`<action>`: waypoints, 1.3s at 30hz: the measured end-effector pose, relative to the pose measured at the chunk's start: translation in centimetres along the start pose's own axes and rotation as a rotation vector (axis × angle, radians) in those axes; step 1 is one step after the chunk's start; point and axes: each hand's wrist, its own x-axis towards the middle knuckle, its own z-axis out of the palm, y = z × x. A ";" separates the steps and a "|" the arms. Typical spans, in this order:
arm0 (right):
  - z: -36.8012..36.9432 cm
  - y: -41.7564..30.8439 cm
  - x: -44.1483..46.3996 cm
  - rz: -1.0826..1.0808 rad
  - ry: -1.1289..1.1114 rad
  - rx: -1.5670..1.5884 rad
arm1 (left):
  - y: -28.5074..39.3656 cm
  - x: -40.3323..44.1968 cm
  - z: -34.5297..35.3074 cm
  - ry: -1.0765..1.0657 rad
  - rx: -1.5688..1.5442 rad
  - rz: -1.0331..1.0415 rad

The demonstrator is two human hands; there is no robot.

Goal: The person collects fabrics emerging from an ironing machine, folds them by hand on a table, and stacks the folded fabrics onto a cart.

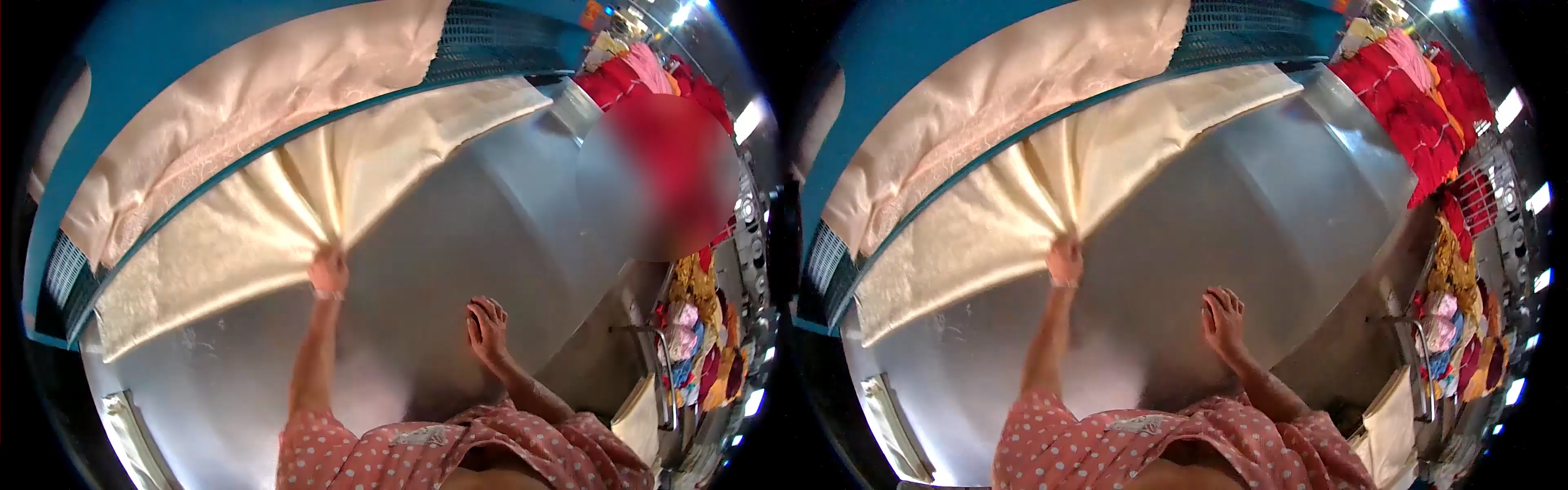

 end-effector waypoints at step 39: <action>-9.9 10.8 6.7 -0.160 -0.383 0.440 | 33.6 -9.0 4.0 -0.005 -1.299 -0.076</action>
